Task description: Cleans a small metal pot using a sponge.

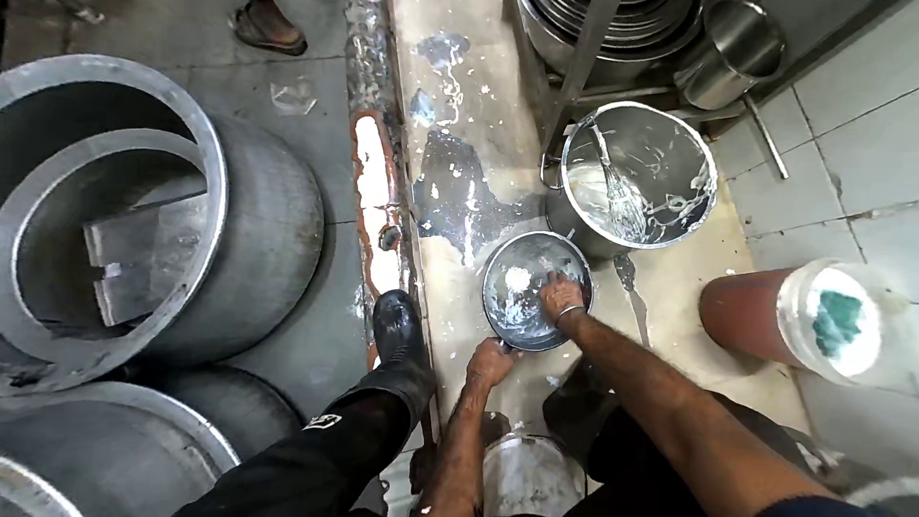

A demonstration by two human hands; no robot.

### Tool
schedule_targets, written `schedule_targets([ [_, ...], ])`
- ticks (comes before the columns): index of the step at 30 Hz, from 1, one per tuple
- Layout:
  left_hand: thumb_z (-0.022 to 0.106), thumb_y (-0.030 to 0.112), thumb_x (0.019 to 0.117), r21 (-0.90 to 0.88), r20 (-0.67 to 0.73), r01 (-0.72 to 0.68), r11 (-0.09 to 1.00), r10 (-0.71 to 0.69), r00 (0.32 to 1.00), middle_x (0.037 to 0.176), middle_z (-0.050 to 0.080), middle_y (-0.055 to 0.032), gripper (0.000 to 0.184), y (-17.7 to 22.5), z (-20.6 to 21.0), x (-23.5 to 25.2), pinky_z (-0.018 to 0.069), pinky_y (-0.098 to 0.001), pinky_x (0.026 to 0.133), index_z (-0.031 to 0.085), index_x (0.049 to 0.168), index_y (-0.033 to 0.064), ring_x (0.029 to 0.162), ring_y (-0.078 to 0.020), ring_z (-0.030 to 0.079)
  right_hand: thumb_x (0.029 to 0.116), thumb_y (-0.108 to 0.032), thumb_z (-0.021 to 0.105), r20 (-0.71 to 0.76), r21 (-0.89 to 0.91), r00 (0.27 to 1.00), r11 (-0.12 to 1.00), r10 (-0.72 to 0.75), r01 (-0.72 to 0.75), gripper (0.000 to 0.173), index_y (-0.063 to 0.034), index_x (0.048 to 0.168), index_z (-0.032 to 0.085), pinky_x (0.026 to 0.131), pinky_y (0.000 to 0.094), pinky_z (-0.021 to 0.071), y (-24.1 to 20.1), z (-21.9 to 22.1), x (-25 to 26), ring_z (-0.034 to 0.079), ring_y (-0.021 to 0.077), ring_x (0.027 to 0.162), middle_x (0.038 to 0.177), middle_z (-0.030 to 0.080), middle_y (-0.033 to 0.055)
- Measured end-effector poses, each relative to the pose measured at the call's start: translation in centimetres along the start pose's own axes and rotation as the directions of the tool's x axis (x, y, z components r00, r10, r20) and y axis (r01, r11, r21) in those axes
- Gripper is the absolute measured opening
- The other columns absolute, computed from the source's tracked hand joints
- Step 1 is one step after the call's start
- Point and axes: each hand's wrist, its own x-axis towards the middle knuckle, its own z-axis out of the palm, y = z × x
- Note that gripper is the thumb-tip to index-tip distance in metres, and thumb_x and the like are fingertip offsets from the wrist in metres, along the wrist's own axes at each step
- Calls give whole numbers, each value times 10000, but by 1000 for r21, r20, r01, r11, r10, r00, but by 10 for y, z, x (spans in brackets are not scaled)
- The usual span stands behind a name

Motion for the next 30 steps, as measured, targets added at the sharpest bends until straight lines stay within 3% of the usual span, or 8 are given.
schedule_targets([
  [4, 732, 435, 919, 33, 26, -25, 999, 24, 999, 1221, 707, -155, 483, -10, 7, 7, 500, -539, 1052, 699, 1233, 69, 1186, -298, 661, 940, -295, 698, 63, 531, 998, 847, 0, -34, 394, 8, 1192, 695, 971, 622, 527, -65, 22, -1, 621, 438, 1212, 1333, 614, 273],
  [8, 739, 420, 921, 39, 70, -33, 999, 31, 997, 1242, 693, -178, 523, -13, 2, 11, 488, -560, 1064, 663, 1279, 47, 1204, -319, 652, 1019, -240, 661, 2, 965, 999, 263, 36, -11, 273, 0, 1127, 732, 937, 527, 534, -74, 15, 16, 684, 324, 1006, 1082, 716, 215],
  [12, 795, 296, 901, -248, 34, -18, 969, 27, 999, 1025, 699, -124, 442, -17, 8, 12, 559, -419, 764, 657, 1245, 56, 784, -201, 650, 972, -171, 644, -38, 513, 986, 844, -160, 157, 311, -41, 1247, 710, 992, 599, 528, -46, 25, 13, 620, 399, 1228, 1361, 604, 232],
  [14, 801, 281, 906, -335, 41, 8, 942, 7, 999, 925, 663, -95, 420, -20, 9, 8, 515, -350, 612, 646, 1222, 52, 623, -148, 559, 976, -105, 617, 55, 208, 986, 968, -156, 141, 262, -7, 1202, 704, 947, 662, 520, -32, 10, 24, 559, 457, 1298, 1457, 541, 246],
  [18, 799, 365, 887, -228, 31, -19, 974, 27, 999, 874, 672, -92, 398, -11, -5, 15, 547, -405, 677, 688, 1098, 47, 658, -183, 608, 952, -2, 610, -11, -57, 990, 989, -137, 136, 221, 14, 1143, 721, 943, 621, 519, -19, 3, 68, 504, 458, 1336, 1496, 495, 233],
  [22, 814, 368, 848, -175, 32, -39, 984, 45, 998, 1241, 697, -159, 600, -14, 9, 18, 505, -489, 1074, 637, 1309, 27, 1182, -261, 664, 922, -139, 694, -10, 327, 999, 944, 53, -47, 424, -13, 1325, 653, 1024, 646, 491, -49, 35, 82, 455, 449, 1411, 1512, 505, 218],
  [27, 819, 383, 848, -145, 87, -104, 984, 117, 989, 1297, 681, -138, 641, -20, 19, 26, 478, -449, 1115, 614, 1353, 44, 1243, -224, 636, 1014, -209, 636, 99, 845, 988, 515, 119, -147, 334, -25, 1288, 689, 1039, 602, 489, -28, 26, 90, 640, 410, 1200, 1269, 673, 261],
  [30, 824, 391, 839, -167, 109, -101, 981, 120, 987, 1268, 693, -122, 630, -21, 17, 26, 497, -438, 1096, 625, 1333, 54, 1209, -209, 654, 976, -117, 617, -55, 538, 998, 841, -31, 55, 370, -26, 1332, 654, 1071, 591, 486, -33, 34, 80, 589, 383, 1303, 1382, 630, 201],
])
